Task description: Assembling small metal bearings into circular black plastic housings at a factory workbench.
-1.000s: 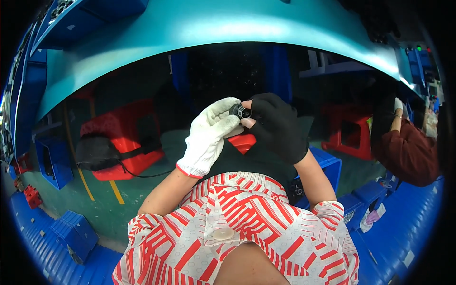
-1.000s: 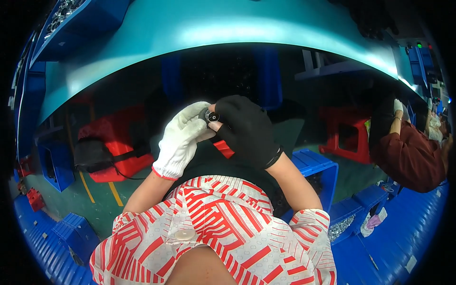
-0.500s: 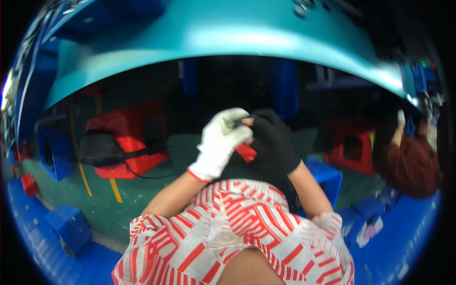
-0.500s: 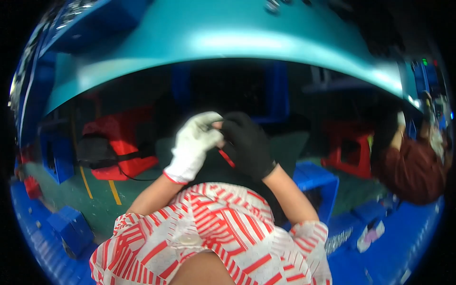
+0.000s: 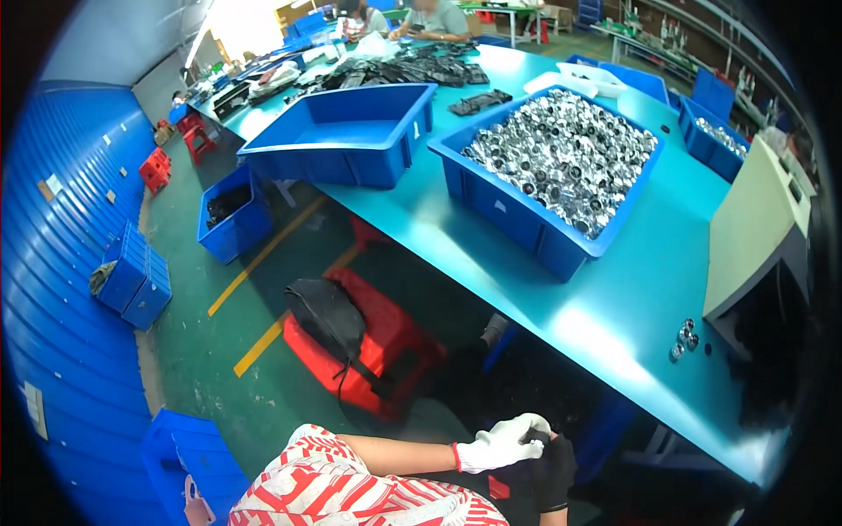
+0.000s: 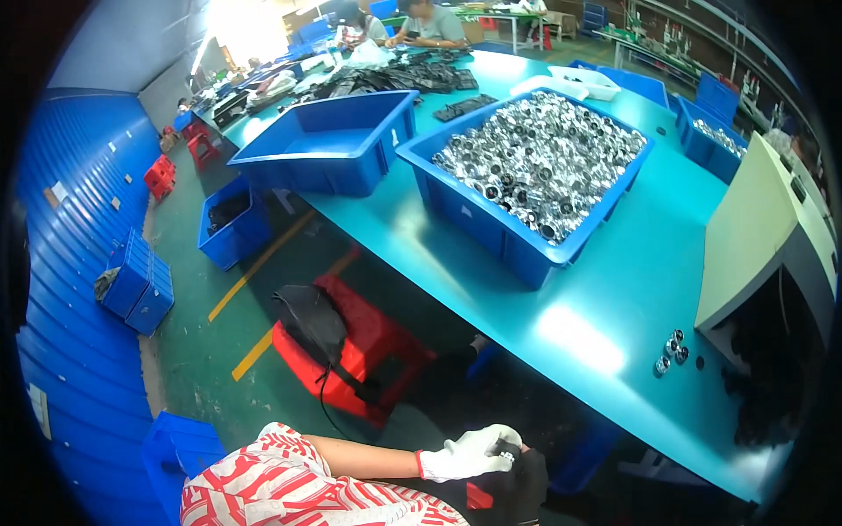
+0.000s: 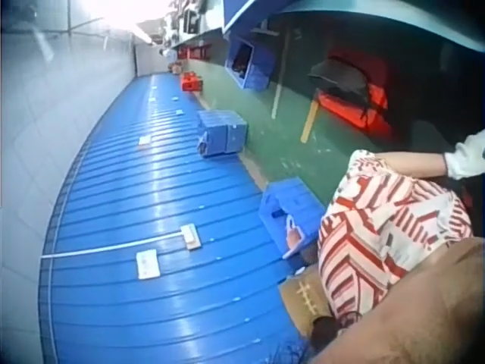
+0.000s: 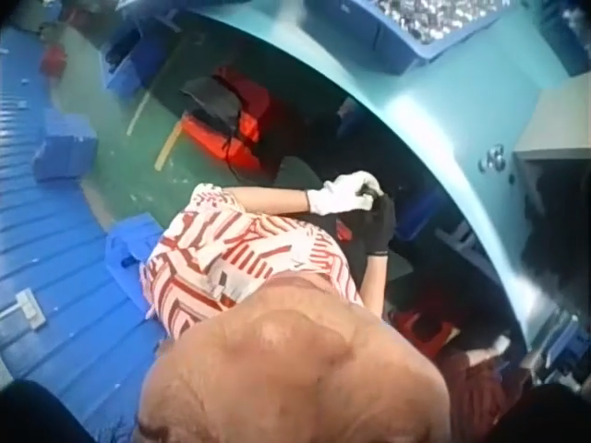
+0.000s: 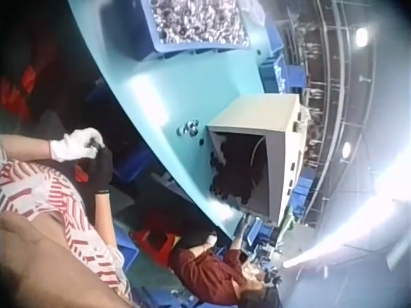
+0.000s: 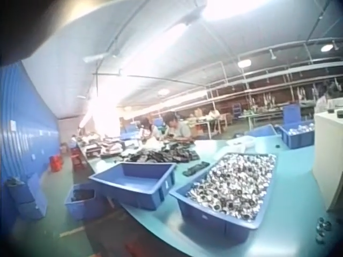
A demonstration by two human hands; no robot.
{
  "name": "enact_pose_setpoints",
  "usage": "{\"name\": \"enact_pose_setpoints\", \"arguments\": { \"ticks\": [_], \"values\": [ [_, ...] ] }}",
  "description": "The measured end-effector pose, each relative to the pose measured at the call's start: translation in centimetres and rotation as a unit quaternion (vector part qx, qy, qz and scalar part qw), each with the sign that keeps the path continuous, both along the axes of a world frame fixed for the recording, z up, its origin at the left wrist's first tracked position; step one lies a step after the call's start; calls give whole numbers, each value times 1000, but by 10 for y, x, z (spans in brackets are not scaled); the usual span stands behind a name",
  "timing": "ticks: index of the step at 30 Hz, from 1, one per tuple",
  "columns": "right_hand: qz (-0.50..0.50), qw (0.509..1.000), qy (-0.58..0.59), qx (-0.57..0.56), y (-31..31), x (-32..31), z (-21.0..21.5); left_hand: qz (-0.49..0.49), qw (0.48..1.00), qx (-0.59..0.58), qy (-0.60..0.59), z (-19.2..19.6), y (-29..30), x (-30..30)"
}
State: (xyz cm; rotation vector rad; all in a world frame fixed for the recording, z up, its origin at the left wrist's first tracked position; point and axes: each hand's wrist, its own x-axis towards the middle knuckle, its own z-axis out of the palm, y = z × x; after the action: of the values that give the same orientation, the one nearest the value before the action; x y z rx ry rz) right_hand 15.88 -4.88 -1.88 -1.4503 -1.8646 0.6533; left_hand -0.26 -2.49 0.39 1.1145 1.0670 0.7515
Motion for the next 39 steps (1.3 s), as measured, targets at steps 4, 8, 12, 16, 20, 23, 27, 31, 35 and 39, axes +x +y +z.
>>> {"name": "enact_pose_setpoints", "arguments": {
  "ticks": [4,8,12,16,20,23,27,31,35,39],
  "values": [
    [-22,999,40,-2,3,3,-8,-34,999,-1,19,-2,10,-1],
    [-10,999,-26,-16,3,17,-20,-73,997,-2,38,6,12,-2],
    [-48,996,-77,-6,-2,19,-35,-107,992,12,68,3,9,1],
    [-44,999,13,16,-3,11,-26,-65,995,-77,-9,-4,5,8],
    [-25,999,-26,28,-5,15,-27,-117,992,-31,43,-3,10,9],
    [-8,1000,-19,-3,-6,15,-19,-112,990,-52,64,-10,10,10],
    [0,1000,-10,-21,-5,14,-32,-100,987,-98,80,-9,7,8],
    [-21,997,45,-61,-17,17,-44,-102,988,0,118,-8,2,14],
    [-87,964,164,-187,-35,26,-52,-200,975,-91,34,-21,5,29],
    [22,982,88,-167,-37,31,-73,-219,954,-112,173,-15,3,35]
  ]
}}
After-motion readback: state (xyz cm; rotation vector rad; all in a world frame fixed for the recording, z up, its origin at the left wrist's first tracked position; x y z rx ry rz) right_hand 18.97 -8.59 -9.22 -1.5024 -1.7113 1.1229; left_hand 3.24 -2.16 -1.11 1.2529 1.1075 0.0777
